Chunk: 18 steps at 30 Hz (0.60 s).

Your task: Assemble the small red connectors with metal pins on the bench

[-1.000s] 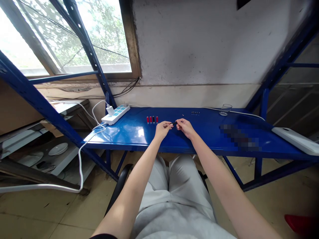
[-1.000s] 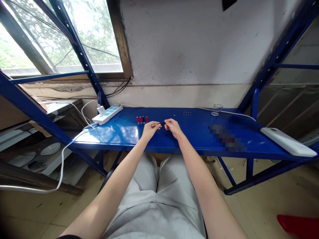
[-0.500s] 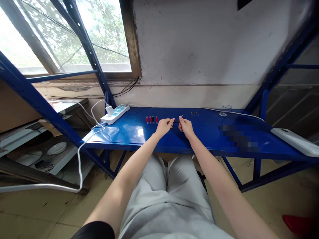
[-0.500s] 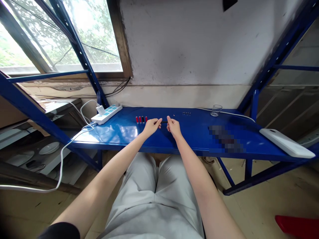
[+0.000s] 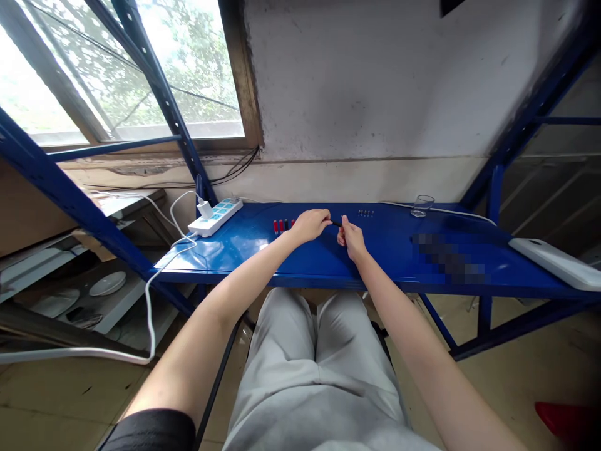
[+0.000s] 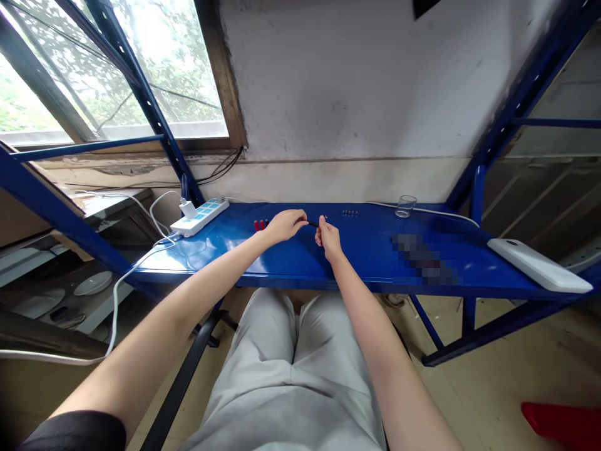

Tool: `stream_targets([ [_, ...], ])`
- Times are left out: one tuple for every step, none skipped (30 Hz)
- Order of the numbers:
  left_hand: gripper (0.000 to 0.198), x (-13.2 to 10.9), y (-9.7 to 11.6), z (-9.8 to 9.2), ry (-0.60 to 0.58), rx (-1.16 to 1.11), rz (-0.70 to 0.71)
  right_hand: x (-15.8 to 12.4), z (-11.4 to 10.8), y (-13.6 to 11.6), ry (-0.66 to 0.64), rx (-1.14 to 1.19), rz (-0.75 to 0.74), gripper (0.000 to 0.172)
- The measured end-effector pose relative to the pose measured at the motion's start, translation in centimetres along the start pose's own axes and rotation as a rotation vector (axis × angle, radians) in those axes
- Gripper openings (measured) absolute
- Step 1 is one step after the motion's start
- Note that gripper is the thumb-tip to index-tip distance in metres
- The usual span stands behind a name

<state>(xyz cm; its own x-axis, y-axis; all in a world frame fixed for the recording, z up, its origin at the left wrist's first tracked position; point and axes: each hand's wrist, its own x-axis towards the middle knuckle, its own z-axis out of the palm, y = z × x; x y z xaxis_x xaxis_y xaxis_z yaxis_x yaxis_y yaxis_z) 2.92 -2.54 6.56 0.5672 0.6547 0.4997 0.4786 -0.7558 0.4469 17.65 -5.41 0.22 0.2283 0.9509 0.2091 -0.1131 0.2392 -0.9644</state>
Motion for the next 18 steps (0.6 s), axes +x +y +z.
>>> stream_targets([
  [0.006,0.3,-0.1,-0.1,-0.011,0.003,0.012,0.0,0.0,0.0,-0.006,0.009,0.002,0.050],
  [0.006,0.5,-0.2,-0.3,-0.029,0.012,0.026,0.0,0.0,0.1,-0.009,0.016,0.006,0.050],
  [0.006,0.8,-0.3,-0.6,-0.050,0.027,0.039,0.1,0.0,0.2,-0.012,0.018,0.013,0.050],
  [0.006,1.2,-0.5,-0.9,-0.070,0.053,0.049,0.1,0.0,0.3,-0.014,0.017,0.022,0.050],
  [0.006,1.6,-0.6,-1.3,-0.088,0.091,0.057,0.1,0.0,0.4,-0.014,0.014,0.031,0.049],
  [0.007,1.9,-0.7,-1.6,-0.103,0.140,0.062,0.2,-0.1,0.4,-0.009,0.011,0.037,0.049],
  [0.008,2.3,-0.8,-2.0,-0.113,0.197,0.064,0.2,-0.1,0.5,-0.001,0.012,0.036,0.048],
  [0.010,2.7,-0.9,-2.4,-0.123,0.252,0.065,0.2,-0.1,0.5,0.013,0.015,0.031,0.046],
  [0.011,3.0,-1.0,-2.8,-0.135,0.310,0.063,0.3,-0.2,0.5,0.028,0.020,0.021,0.045],
  [0.011,3.3,-1.2,-3.1,-0.156,0.374,0.063,0.3,-0.2,0.5,0.042,0.024,0.011,0.043],
  [0.012,3.6,-1.3,-3.4,-0.192,0.445,0.063,0.3,-0.3,0.5,0.051,0.023,0.001,0.042],
  [0.012,3.8,-1.5,-3.6,-0.236,0.519,0.060,0.3,-0.3,0.5,0.054,0.018,-0.006,0.040],
  [0.012,3.8,-1.7,-3.8,-0.286,0.590,0.053,0.3,-0.4,0.5,0.051,0.010,-0.011,0.039],
  [0.013,3.9,-1.9,-3.9,-0.335,0.651,0.040,0.3,-0.4,0.6,0.046,0.001,-0.016,0.037],
  [0.014,3.8,-2.1,-3.9,-0.375,0.697,0.022,0.3,-0.4,0.6,0.041,-0.008,-0.020,0.036],
  [0.016,3.7,-2.4,-3.9,-0.406,0.730,0.007,0.3,-0.5,0.7,0.040,-0.015,-0.023,0.035],
  [0.017,3.5,-2.6,-3.8,-0.427,0.755,-0.005,0.3,-0.5,0.7,0.041,-0.019,-0.025,0.034],
  [0.019,3.4,-2.8,-3.8,-0.438,0.777,-0.011,0.4,-0.5,0.8,0.044,-0.023,-0.027,0.033],
])
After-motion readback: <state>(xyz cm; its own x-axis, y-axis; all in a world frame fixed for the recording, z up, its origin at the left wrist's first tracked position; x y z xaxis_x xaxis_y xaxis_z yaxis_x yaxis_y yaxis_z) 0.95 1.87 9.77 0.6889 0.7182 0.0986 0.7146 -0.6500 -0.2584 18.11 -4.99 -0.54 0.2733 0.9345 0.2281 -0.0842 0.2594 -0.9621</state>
